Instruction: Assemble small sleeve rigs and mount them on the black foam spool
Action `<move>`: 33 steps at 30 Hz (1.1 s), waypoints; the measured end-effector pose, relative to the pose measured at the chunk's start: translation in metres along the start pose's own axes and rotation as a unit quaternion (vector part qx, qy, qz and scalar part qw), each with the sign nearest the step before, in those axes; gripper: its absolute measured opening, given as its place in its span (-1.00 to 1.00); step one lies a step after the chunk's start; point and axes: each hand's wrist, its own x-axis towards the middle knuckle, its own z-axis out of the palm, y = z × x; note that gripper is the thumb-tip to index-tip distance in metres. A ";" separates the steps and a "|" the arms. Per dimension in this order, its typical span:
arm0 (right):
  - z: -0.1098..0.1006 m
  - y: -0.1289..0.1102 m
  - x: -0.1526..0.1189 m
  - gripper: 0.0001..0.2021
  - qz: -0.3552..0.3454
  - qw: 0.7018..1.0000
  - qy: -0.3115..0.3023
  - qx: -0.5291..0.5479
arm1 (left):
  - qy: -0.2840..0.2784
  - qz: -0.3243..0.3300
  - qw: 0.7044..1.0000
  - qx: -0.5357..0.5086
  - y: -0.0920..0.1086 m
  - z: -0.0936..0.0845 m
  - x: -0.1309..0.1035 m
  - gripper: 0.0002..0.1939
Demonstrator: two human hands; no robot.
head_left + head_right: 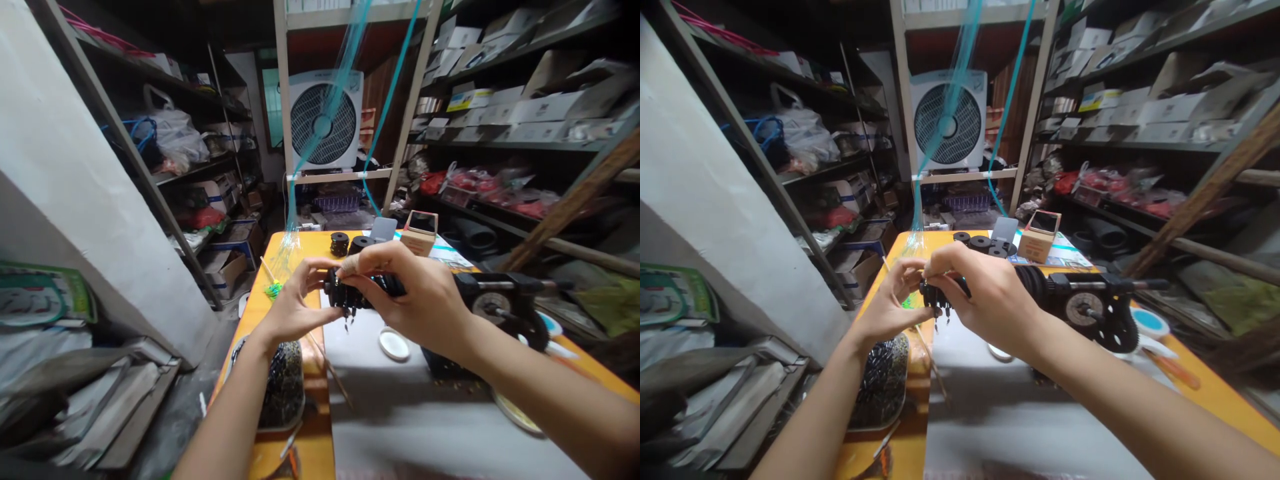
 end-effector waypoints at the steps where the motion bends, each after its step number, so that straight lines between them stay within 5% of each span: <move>1: 0.001 -0.001 0.000 -0.82 -0.008 1.000 0.006 -0.007 | 0.003 -0.001 1.000 -0.002 -0.001 0.000 -0.001 -0.43; 33: -0.001 -0.004 0.002 -0.84 -0.049 0.994 -0.057 -0.082 | 0.029 0.008 0.999 -0.013 0.001 0.005 -0.003 -0.42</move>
